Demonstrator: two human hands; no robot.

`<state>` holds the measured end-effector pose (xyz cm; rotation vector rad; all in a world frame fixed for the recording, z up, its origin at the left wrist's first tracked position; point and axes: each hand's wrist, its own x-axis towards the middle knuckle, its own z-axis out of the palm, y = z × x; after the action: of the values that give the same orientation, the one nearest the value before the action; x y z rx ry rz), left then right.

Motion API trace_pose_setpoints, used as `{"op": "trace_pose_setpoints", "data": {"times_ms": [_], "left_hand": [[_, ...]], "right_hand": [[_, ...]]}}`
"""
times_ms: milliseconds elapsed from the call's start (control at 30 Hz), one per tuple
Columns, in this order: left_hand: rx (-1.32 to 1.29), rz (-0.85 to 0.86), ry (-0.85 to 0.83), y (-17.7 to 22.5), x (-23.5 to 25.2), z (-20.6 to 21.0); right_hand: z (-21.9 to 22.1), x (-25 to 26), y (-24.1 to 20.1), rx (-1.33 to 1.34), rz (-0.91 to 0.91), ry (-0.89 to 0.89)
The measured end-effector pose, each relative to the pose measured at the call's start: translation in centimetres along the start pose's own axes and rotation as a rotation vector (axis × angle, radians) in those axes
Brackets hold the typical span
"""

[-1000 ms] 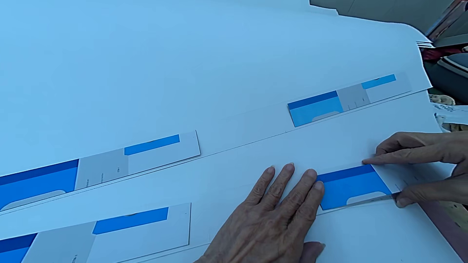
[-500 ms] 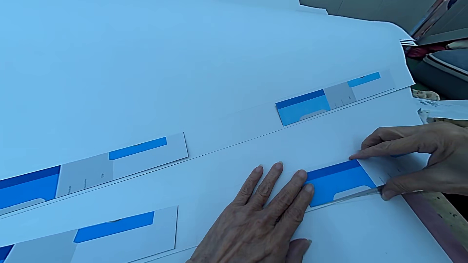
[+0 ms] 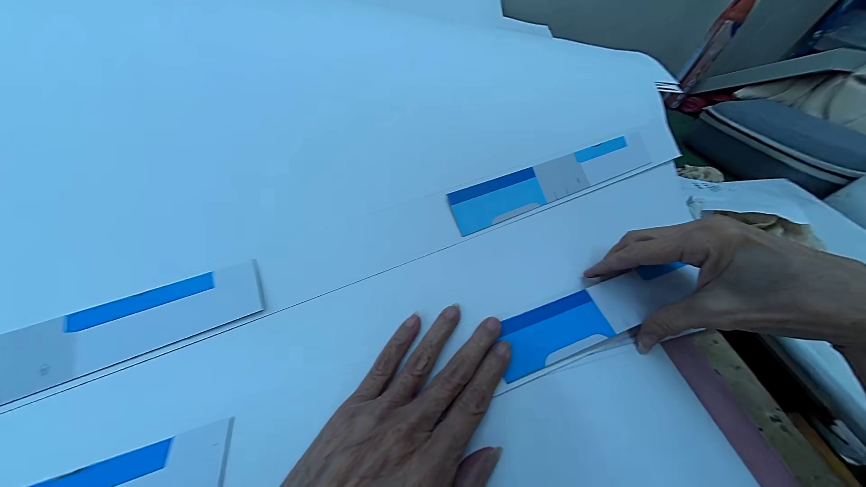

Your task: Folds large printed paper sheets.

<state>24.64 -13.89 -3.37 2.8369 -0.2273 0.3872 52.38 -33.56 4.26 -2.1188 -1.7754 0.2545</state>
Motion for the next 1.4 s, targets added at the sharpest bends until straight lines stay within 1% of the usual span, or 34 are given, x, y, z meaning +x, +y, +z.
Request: {"op": "trace_pose_setpoints", "data": {"times_ms": [100, 200, 300, 433, 633, 800, 1000, 1267, 1400], "left_hand": [[-0.029, -0.002, -0.066, -0.1, 0.1, -0.6], [-0.041, -0.003, -0.112, -0.2, 0.2, -1.0], [-0.047, 0.0, -0.135, -0.3, 0.3, -1.1], [-0.046, -0.005, -0.141, -0.2, 0.3, -1.2], [-0.045, -0.002, -0.154, -0.2, 0.4, -1.4], [-0.047, -0.003, -0.165, -0.3, 0.3, -1.4], [-0.04, -0.008, -0.174, -0.2, 0.4, -1.6], [-0.045, -0.002, -0.175, -0.3, 0.3, -1.6], [-0.044, -0.007, -0.188, -0.3, 0.3, -1.6]], "right_hand": [[-0.8, -1.1, 0.3, 0.006, 0.049, 0.033], [-1.5, -2.6, 2.0, 0.027, 0.135, 0.086], [-1.7, -3.9, 3.2, 0.067, 0.208, 0.152], [-1.4, -4.8, 3.6, 0.087, 0.244, 0.231], [-1.0, -5.3, 4.6, 0.21, 0.24, 0.278], [-0.8, -5.7, 4.8, 0.263, 0.231, 0.303], [-0.9, -6.2, 5.3, 0.34, 0.191, 0.293], [-1.2, -7.4, 5.5, 0.294, 0.212, 0.33], [-1.0, -7.5, 5.7, 0.322, 0.205, 0.339]]}}
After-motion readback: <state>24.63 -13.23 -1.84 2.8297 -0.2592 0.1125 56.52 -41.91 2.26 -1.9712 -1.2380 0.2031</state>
